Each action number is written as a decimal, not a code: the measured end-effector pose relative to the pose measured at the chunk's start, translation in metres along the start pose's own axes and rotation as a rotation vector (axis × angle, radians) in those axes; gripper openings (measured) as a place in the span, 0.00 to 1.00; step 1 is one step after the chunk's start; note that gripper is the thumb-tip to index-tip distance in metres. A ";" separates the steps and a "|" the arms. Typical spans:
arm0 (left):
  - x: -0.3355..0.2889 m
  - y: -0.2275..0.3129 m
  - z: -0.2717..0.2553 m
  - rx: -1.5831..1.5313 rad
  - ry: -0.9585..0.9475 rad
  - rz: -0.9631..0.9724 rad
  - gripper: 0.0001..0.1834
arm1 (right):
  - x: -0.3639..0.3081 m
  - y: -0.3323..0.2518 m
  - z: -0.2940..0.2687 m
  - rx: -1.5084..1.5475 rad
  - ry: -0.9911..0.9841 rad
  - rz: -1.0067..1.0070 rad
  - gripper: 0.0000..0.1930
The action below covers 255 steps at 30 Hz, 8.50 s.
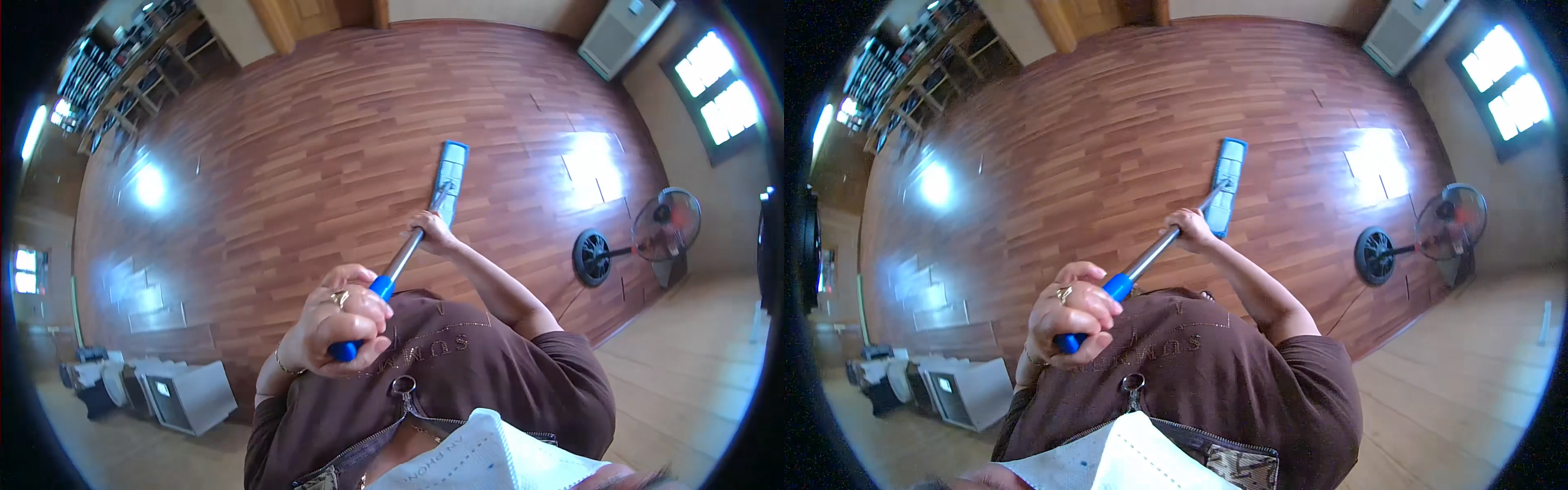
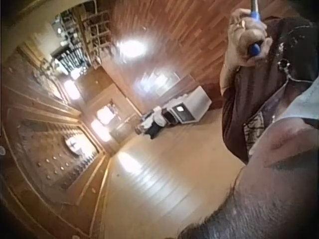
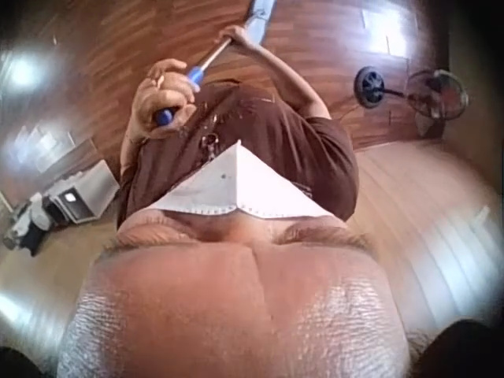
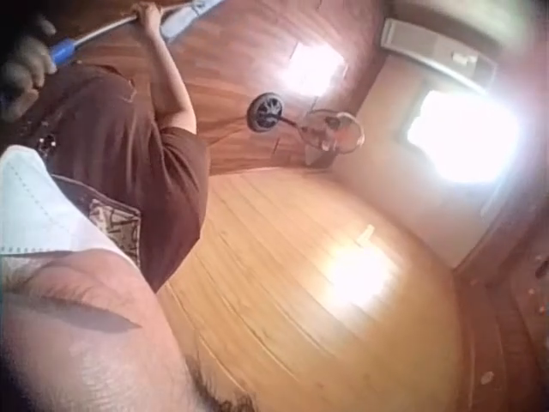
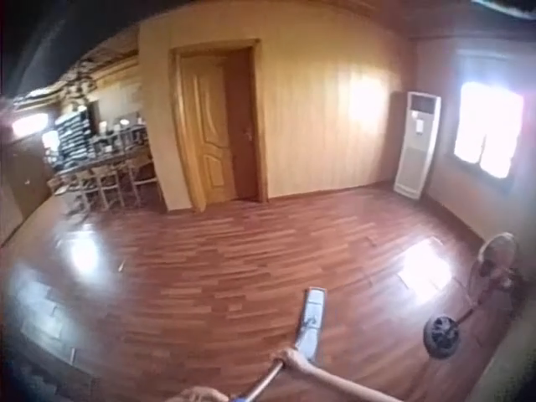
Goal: Mopping a wooden floor in a large room using a flat mop.
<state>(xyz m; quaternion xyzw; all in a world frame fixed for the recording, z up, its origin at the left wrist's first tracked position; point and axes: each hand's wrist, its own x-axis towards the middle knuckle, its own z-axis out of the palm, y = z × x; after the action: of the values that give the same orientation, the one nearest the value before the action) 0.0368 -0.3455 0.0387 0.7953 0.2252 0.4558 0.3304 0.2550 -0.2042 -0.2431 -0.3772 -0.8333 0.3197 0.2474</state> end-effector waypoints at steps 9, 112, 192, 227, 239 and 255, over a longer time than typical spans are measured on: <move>-0.028 0.060 0.002 0.279 0.224 0.172 0.14 | 0.057 -0.092 0.071 0.217 -0.296 -0.375 0.15; 0.031 0.134 0.092 1.026 0.607 -0.413 0.23 | 0.045 -0.202 0.132 0.420 -1.231 -0.971 0.08; -0.161 -0.369 -0.012 0.816 0.613 -0.997 0.13 | 0.150 -0.077 -0.073 0.515 -0.613 -0.546 0.06; -0.175 -0.189 0.145 0.814 1.179 -1.335 0.10 | 0.179 -0.158 -0.142 1.028 -1.280 -0.830 0.12; -0.084 -0.237 0.086 0.565 0.818 -0.933 0.04 | 0.150 -0.184 -0.244 0.661 -1.071 -1.108 0.19; -0.025 -0.279 0.046 0.246 0.365 -0.532 0.08 | 0.148 -0.233 -0.211 0.951 -1.022 -1.512 0.17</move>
<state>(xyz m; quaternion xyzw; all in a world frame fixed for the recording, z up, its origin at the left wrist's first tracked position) 0.0488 -0.1873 -0.1962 0.6478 0.5336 0.4578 0.2934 0.1959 -0.1339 0.0922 0.5640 -0.6458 0.4996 0.1235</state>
